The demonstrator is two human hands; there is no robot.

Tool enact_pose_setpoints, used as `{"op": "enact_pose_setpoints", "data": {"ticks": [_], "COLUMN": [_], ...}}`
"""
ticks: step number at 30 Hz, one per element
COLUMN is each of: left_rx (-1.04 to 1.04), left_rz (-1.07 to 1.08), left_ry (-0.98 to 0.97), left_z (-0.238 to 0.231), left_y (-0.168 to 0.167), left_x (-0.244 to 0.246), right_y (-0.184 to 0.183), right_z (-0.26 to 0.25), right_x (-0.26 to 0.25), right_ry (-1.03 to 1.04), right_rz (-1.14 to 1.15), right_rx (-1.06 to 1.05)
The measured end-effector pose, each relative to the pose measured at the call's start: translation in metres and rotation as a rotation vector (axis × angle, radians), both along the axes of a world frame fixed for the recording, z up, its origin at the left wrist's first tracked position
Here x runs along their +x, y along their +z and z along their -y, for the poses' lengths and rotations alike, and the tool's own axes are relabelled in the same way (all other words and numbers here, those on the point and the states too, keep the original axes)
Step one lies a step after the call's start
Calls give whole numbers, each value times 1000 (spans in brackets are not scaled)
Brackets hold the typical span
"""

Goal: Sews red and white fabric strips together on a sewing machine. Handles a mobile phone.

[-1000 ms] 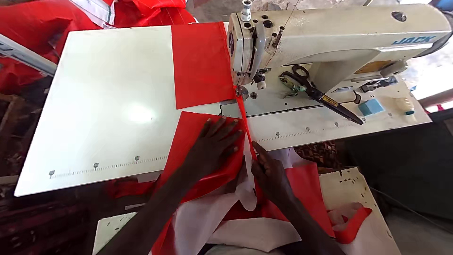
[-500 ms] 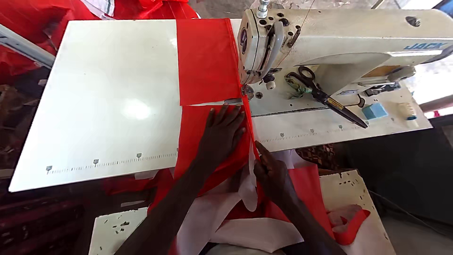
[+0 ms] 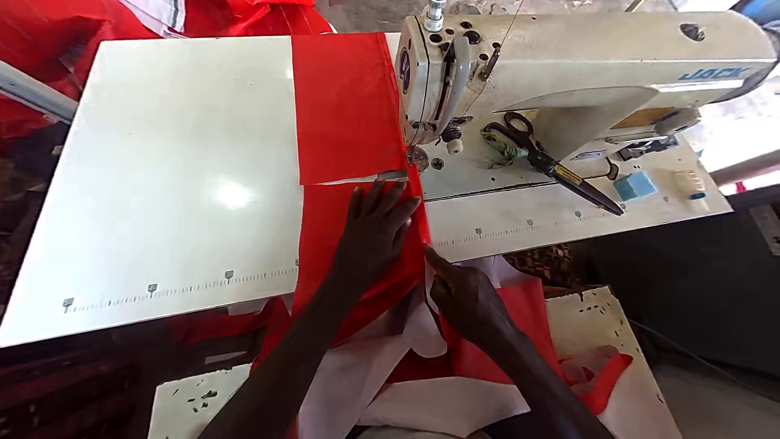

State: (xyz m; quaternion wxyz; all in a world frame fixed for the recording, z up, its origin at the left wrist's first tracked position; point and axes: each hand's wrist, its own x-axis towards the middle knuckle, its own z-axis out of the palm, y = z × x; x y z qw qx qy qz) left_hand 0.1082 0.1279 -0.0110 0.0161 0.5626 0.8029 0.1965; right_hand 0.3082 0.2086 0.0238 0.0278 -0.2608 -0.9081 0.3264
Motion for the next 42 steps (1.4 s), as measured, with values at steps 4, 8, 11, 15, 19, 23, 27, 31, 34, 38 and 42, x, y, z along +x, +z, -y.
{"op": "enact_pose_setpoints", "data": {"ticks": [4,8,11,15,19,23,27,31,34,38,42], "left_rx": [-2,-9,-9,-13,-22,-29,-29,-28,-20,-13,-4], "left_rz": [5,24,16,8,7,18,19,21,29,30,31], "left_ry": [-1,0,-3,-5,-2,2,14,18,23,35,40], "left_z": [0,0,0,1,0,-2,-4,-5,-6,-10,-13], "left_y": [-1,1,1,1,0,3,2,3,2,3,3], "left_x": [0,0,-1,-2,-2,-1,-2,-2,-2,-5,-7], "right_y": [9,18,18,13,12,13,12,14,16,16,15], "right_z": [-2,-4,-6,-5,-5,-8,-12,-14,-15,-20,-24], "right_x": [-3,-7,-7,-7,-6,-8,-10,-12,-13,-16,-20], "right_ry": [27,44,43,45,41,43,64,79,79,69,89], "right_rz": [87,162,157,120,80,90,77,113,143,125,97], "right_rx": [1,-38,-35,-4,10,24,38,29,11,26,39]}}
